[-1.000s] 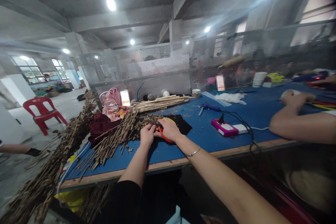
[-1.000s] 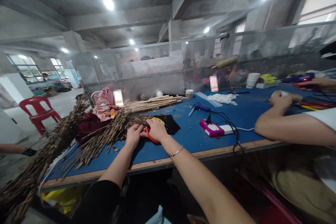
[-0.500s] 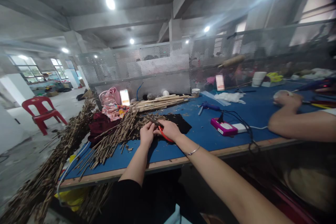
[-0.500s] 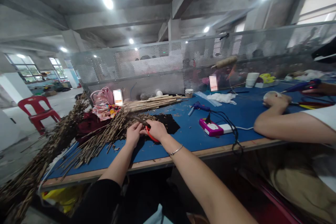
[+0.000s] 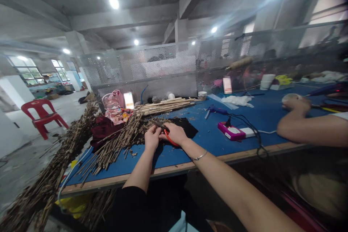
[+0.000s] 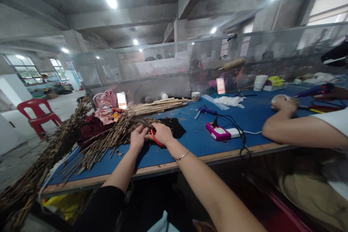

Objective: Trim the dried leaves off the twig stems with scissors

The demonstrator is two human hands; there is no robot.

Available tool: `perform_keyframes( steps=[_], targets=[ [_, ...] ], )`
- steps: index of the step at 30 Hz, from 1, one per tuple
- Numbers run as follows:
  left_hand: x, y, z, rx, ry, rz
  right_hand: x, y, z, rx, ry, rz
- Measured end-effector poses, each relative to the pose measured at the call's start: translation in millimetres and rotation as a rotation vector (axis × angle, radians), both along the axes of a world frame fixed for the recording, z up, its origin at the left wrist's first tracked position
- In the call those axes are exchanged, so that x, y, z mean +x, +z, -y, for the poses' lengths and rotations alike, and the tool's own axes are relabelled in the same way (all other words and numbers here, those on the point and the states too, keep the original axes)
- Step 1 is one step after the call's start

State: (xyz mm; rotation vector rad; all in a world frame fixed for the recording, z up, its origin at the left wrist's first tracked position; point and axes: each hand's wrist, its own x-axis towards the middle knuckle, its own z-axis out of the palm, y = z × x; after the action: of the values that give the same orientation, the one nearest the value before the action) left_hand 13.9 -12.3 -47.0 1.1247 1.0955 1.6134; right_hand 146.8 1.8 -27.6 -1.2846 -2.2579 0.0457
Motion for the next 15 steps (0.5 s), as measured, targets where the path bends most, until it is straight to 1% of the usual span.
perform_keyframes(
  steps=[4,8,15],
  targets=[
    [-1,-0.3,-2,0.002,0.016,0.021,1,-1.8,-4,0.031,0.047,-0.012],
    [-2,-1.0,-3,0.002,-0.008,0.048,0,-5.7,-8,0.085,0.116,-0.037],
    [0,-3.4,-4,-0.011,-0.072,0.093,1,-7.9,-10,0.085,0.098,-0.048]
  ],
)
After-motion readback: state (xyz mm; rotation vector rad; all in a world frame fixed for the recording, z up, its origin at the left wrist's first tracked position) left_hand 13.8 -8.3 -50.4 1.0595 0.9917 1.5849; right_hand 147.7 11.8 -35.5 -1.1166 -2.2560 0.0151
